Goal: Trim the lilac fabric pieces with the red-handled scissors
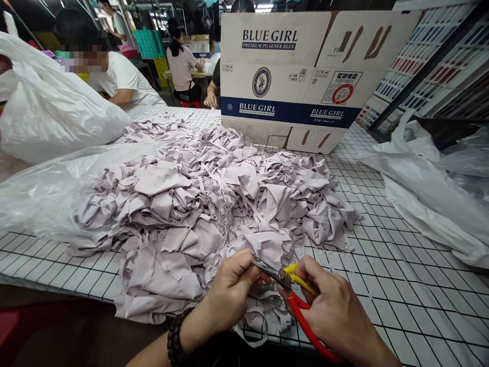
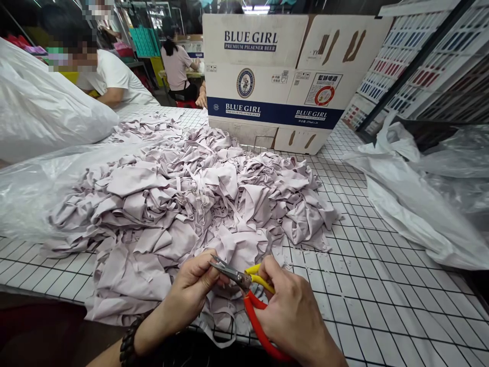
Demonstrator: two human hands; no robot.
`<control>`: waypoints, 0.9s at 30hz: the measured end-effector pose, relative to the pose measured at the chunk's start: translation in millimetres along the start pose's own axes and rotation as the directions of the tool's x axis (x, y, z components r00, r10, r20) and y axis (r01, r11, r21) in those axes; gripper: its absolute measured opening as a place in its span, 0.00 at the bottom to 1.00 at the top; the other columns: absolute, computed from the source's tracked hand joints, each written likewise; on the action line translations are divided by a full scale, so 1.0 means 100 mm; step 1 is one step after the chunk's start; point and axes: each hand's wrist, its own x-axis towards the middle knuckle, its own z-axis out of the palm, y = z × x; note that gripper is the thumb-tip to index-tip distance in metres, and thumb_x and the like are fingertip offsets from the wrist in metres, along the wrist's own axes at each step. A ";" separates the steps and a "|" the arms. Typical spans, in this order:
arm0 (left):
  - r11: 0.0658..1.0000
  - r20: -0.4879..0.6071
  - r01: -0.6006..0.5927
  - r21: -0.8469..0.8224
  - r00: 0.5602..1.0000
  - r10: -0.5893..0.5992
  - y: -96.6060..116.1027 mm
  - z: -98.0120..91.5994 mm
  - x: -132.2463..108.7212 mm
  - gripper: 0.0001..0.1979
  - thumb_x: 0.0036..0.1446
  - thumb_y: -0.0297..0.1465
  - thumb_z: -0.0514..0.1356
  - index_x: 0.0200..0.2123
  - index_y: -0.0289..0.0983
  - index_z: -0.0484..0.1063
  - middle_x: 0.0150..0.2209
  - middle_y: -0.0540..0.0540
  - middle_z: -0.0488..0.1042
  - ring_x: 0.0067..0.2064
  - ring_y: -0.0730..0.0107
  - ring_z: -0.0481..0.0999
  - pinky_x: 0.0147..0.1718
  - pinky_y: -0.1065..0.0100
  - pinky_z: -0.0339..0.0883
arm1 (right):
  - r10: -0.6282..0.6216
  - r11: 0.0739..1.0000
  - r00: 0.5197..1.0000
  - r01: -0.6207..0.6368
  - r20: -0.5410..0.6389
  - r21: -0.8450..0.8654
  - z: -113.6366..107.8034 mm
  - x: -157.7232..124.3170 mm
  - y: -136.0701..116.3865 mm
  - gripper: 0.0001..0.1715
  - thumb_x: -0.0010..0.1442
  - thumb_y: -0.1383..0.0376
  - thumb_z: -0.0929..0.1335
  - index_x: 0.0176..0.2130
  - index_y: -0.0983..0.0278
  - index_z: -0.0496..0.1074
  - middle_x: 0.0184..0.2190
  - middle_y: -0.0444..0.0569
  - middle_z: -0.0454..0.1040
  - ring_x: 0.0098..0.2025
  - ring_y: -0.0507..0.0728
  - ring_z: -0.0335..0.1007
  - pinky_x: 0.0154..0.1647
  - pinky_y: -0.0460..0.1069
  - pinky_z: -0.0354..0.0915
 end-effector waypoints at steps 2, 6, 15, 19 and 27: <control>1.000 0.003 0.007 0.000 1.000 -0.007 -0.01 -0.01 0.00 0.19 0.65 0.37 0.53 0.26 0.34 0.74 0.26 0.48 0.68 0.30 0.71 0.67 0.31 0.72 0.60 | -0.012 1.000 1.000 0.012 -0.009 0.000 -0.01 0.01 -0.01 0.21 0.48 0.64 0.69 0.26 0.57 0.49 0.16 0.34 0.56 0.17 0.49 0.51 0.17 0.44 0.51; 1.000 0.015 0.019 -0.001 1.000 -0.019 -0.01 -0.02 -0.01 0.19 0.65 0.37 0.53 0.26 0.34 0.75 0.26 0.48 0.67 0.29 0.72 0.67 0.30 0.73 0.60 | -0.031 1.000 0.999 0.031 -0.042 -0.003 0.00 0.00 -0.01 0.20 0.49 0.64 0.68 0.26 0.57 0.49 0.16 0.35 0.57 0.17 0.49 0.53 0.17 0.45 0.50; 0.997 0.014 0.070 -0.036 0.998 -0.069 0.04 -0.01 0.01 0.20 0.65 0.40 0.53 0.27 0.33 0.74 0.26 0.49 0.66 0.28 0.74 0.65 0.30 0.72 0.58 | 0.296 0.692 0.941 -0.328 0.162 0.643 0.10 0.01 0.22 0.22 0.51 0.55 0.73 0.26 0.58 0.55 0.18 0.34 0.54 0.18 0.48 0.49 0.18 0.44 0.52; 0.982 0.035 0.163 -0.092 0.986 -0.160 -0.02 -0.05 0.03 0.20 0.64 0.44 0.53 0.31 0.33 0.73 0.24 0.50 0.65 0.25 0.74 0.64 0.27 0.72 0.59 | 0.325 0.509 0.893 -0.443 0.311 0.738 0.09 -0.01 0.38 0.23 0.53 0.47 0.71 0.30 0.59 0.61 0.22 0.38 0.63 0.23 0.50 0.57 0.25 0.45 0.61; 0.700 -0.354 0.252 0.668 0.935 0.000 -0.08 -0.34 -0.04 0.16 0.60 0.43 0.56 0.44 0.38 0.65 0.56 0.35 0.65 0.55 0.49 0.69 0.50 0.50 0.66 | 0.456 0.504 0.844 -0.506 0.282 0.700 0.35 -0.11 0.56 0.27 0.51 0.45 0.72 0.28 0.59 0.58 0.21 0.37 0.60 0.23 0.50 0.54 0.24 0.46 0.58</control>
